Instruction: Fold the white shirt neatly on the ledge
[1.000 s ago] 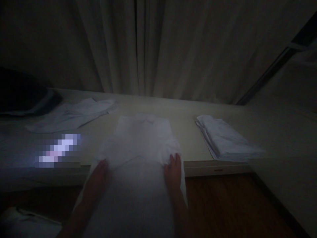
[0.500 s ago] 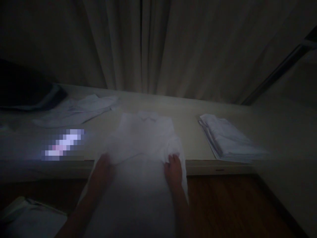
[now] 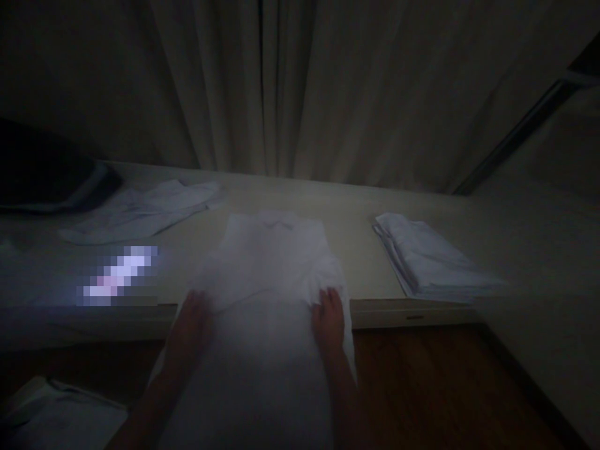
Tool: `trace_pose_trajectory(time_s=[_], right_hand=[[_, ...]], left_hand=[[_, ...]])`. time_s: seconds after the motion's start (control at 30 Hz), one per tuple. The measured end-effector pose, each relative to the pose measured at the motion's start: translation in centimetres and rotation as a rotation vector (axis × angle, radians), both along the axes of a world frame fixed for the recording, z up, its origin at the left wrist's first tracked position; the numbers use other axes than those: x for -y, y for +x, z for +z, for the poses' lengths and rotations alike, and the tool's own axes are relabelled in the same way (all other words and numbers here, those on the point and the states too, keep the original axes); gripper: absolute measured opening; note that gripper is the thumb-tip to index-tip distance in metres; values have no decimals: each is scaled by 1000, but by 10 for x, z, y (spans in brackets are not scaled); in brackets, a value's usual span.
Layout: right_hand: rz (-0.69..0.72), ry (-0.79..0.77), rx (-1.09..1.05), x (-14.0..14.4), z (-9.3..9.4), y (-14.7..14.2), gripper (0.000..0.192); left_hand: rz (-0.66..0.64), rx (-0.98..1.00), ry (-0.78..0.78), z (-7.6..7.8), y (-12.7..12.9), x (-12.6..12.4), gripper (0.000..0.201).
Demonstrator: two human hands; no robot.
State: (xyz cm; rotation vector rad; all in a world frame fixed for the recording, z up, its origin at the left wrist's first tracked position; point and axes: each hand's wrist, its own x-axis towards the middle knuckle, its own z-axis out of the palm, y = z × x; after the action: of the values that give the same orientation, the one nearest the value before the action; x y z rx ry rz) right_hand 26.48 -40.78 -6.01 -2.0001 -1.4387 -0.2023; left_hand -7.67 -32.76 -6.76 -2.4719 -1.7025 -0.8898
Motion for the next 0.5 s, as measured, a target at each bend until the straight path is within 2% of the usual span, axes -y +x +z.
trace_pose_trajectory(time_s=[0.1, 0.17, 0.33, 0.43, 0.5], right_hand=[[33, -142, 58, -2, -5, 1, 39], [32, -140, 77, -3, -7, 2, 40], [12, -41, 3, -1, -8, 3, 38], [-9, 49, -43, 1, -3, 4, 30], [-20, 78, -37, 2, 1, 4, 22]], left_hand=[[20, -31, -136, 5, 6, 2, 41], [15, -44, -158, 7, 9, 3, 40], [34, -15, -24, 11, 9, 6, 43], [-70, -27, 85, 12, 6, 8, 41], [-109, -43, 95, 11, 3, 7, 37]])
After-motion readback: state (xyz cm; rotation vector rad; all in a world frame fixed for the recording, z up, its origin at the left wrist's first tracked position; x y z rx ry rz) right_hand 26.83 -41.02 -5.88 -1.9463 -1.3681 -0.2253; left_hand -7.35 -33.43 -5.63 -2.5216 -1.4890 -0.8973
